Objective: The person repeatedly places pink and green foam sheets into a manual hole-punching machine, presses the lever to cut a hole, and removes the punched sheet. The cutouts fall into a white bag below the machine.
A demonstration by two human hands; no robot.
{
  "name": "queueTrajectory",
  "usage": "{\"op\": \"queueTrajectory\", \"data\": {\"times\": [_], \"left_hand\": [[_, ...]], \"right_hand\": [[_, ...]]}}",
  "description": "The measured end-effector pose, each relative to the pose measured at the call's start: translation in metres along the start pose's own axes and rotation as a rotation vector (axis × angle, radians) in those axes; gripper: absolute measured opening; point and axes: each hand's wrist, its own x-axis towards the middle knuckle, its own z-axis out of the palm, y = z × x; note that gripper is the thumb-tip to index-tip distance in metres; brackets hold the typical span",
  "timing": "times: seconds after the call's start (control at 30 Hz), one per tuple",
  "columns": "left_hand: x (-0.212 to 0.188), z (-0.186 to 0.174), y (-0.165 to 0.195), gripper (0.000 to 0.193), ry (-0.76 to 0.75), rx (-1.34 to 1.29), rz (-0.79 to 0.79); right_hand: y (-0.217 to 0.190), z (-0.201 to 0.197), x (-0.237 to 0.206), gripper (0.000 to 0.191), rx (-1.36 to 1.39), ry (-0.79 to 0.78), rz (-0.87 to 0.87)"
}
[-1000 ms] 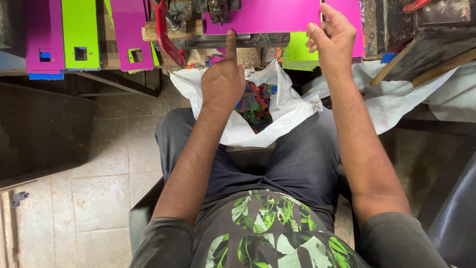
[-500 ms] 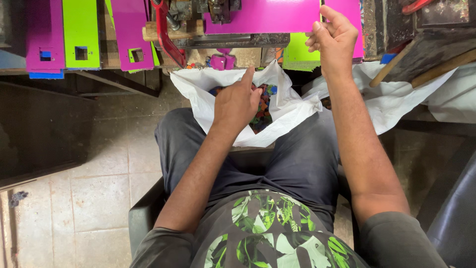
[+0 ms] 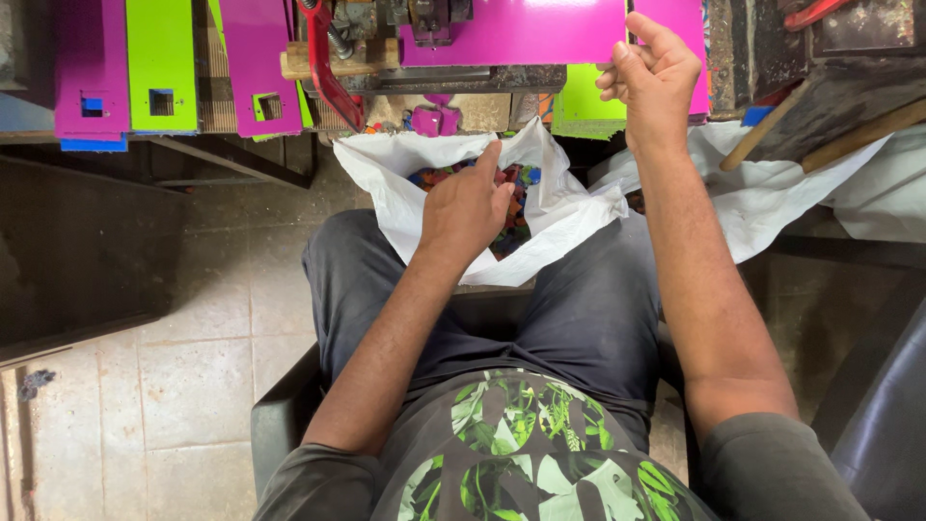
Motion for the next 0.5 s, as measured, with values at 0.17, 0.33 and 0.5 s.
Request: {"op": "queueTrajectory", "data": {"times": [0.17, 0.33, 0.5], "left_hand": [[-0.001, 0.000, 0.000, 0.059, -0.036, 0.021, -0.025], [-0.004, 0.000, 0.002, 0.058, -0.008, 0.011, 0.000], [-0.019, -0.013, 0.016, 0.044, 0.147, -0.082, 0.105]], "right_hand": [[-0.002, 0.001, 0.000, 0.044, 0.013, -0.005, -0.001], [-0.003, -0.006, 0.004, 0.039, -0.021, 0.035, 0.044], [-0.021, -0.055, 0.007, 0.035, -0.072, 0.043, -0.003]]}}
